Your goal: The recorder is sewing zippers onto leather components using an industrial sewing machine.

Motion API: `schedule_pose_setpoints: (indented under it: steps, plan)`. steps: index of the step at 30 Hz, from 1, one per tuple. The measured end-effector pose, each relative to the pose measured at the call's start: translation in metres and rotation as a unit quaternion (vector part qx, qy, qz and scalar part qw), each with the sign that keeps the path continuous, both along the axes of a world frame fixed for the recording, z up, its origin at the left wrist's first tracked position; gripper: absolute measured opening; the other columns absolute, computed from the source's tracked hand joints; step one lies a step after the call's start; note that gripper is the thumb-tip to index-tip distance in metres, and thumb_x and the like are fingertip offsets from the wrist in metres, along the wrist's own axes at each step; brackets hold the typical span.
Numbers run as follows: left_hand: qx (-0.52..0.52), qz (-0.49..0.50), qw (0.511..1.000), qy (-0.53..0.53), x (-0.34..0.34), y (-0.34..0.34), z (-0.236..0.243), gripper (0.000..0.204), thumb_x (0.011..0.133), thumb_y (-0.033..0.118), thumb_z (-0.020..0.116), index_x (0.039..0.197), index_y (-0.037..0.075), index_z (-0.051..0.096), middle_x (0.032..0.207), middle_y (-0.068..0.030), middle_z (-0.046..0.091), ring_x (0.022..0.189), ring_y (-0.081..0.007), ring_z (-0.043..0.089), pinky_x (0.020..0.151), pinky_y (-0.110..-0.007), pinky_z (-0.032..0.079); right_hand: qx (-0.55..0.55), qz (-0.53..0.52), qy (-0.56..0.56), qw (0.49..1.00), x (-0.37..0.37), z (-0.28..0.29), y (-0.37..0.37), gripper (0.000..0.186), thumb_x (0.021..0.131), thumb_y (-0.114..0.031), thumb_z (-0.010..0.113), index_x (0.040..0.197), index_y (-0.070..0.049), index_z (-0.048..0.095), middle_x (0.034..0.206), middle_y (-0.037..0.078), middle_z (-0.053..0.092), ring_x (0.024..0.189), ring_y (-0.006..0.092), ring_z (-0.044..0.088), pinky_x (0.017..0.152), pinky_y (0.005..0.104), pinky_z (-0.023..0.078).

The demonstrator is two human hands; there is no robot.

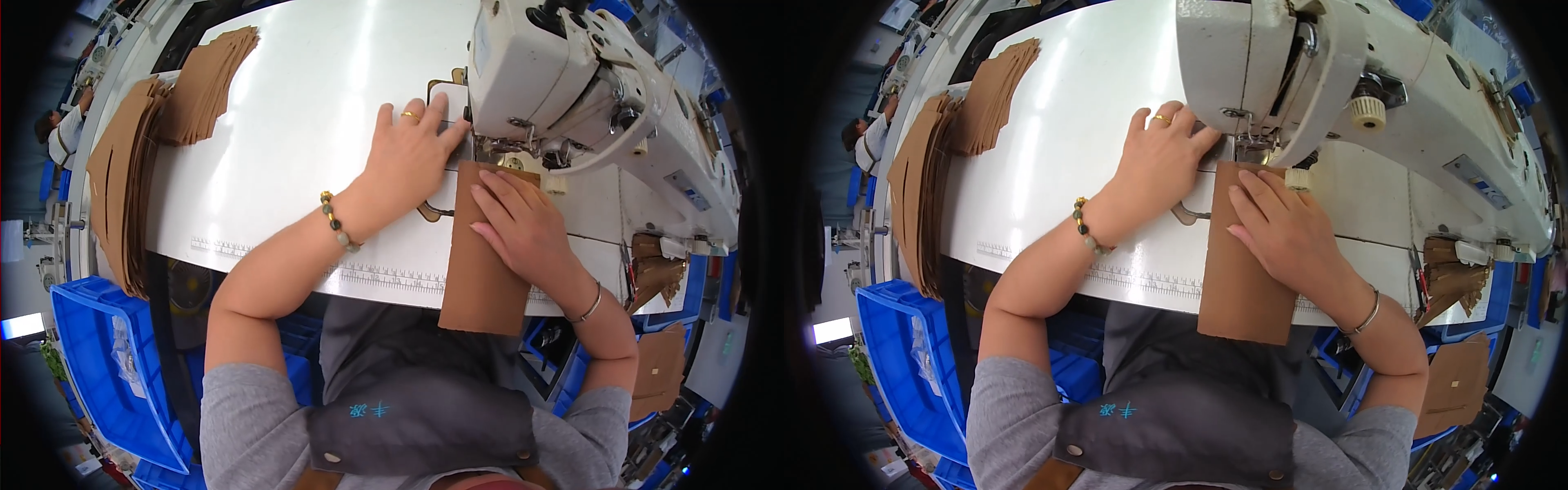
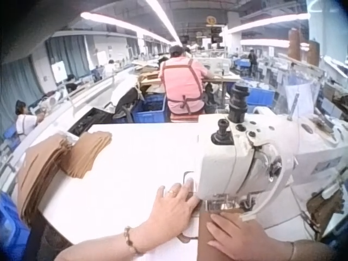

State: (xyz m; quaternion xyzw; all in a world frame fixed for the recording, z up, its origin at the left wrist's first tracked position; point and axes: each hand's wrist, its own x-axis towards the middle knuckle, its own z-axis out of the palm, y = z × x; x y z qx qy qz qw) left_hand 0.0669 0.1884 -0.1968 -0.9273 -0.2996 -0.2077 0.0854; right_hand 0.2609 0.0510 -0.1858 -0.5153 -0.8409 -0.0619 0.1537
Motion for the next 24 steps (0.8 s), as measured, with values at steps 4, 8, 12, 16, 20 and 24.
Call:
schedule_pose_setpoints:
  steps: [4, 8, 12, 16, 20, 24]
  plan:
    - [-0.109, -0.01, 0.991, -0.076, -0.013, 0.003, 0.013, 0.039, 0.088, 0.004, 0.069, 0.126, 0.006, 0.065, 0.124, -0.0085, 0.067, 0.115, -0.0267, 0.066, 0.09, -0.04, 0.054, 0.027, -0.004, -0.003, 1.0, 0.001, -0.005, 0.004, 0.046, 0.091, -0.027, 0.075, 0.131, -0.005, 0.069, 0.136, 0.015, 0.065, 0.112, 0.0295, 0.068, 0.084, 0.0391, 0.054]
    - [-0.494, -0.024, 0.849, -0.184, -0.023, -0.017, 0.031, 0.039, 0.092, 0.001, 0.069, 0.13, 0.002, 0.062, 0.13, -0.0119, 0.068, 0.104, -0.0205, 0.071, 0.08, -0.031, 0.058, 0.017, -0.031, 0.016, 0.999, 0.0, -0.01, 0.007, 0.043, 0.092, -0.024, 0.074, 0.133, -0.01, 0.07, 0.136, 0.015, 0.066, 0.092, 0.026, 0.071, 0.07, 0.038, 0.053]
    - [-0.777, -0.021, 0.603, -0.179, -0.03, -0.006, 0.048, 0.04, 0.096, 0.002, 0.066, 0.135, -0.004, 0.06, 0.121, -0.0155, 0.073, 0.095, -0.0156, 0.072, 0.08, -0.029, 0.059, 0.006, -0.049, 0.029, 0.998, -0.004, -0.009, 0.007, 0.041, 0.092, -0.022, 0.073, 0.132, -0.01, 0.071, 0.133, 0.014, 0.066, 0.09, 0.0248, 0.071, 0.065, 0.0374, 0.053]
    - [-0.735, -0.056, 0.675, -0.03, -0.032, -0.006, 0.046, 0.033, 0.096, 0.0, 0.063, 0.128, -0.004, 0.066, 0.111, -0.0139, 0.075, 0.092, -0.0174, 0.072, 0.081, -0.032, 0.059, 0.016, -0.042, 0.025, 0.999, -0.007, -0.004, 0.007, 0.041, 0.092, -0.021, 0.074, 0.13, -0.007, 0.071, 0.129, 0.013, 0.067, 0.096, 0.0242, 0.07, 0.064, 0.0362, 0.052]
    - [-0.502, -0.152, 0.85, -0.058, -0.029, -0.023, 0.027, 0.031, 0.093, -0.001, 0.062, 0.123, 0.0, 0.071, 0.113, -0.0111, 0.073, 0.091, -0.021, 0.071, 0.078, -0.035, 0.058, 0.034, -0.044, 0.018, 0.998, -0.009, -0.005, 0.009, 0.037, 0.091, -0.018, 0.073, 0.124, -0.001, 0.071, 0.126, 0.013, 0.068, 0.102, 0.0241, 0.069, 0.064, 0.0357, 0.053]
    - [-0.233, -0.114, 0.964, -0.065, -0.019, -0.043, 0.009, 0.036, 0.089, 0.007, 0.069, 0.126, 0.008, 0.072, 0.127, -0.0067, 0.067, 0.108, -0.0245, 0.067, 0.086, -0.036, 0.054, 0.068, -0.04, 0.022, 0.997, -0.007, -0.008, 0.009, 0.029, 0.09, -0.013, 0.072, 0.116, 0.001, 0.072, 0.121, 0.013, 0.07, 0.102, 0.0233, 0.07, 0.066, 0.035, 0.055]
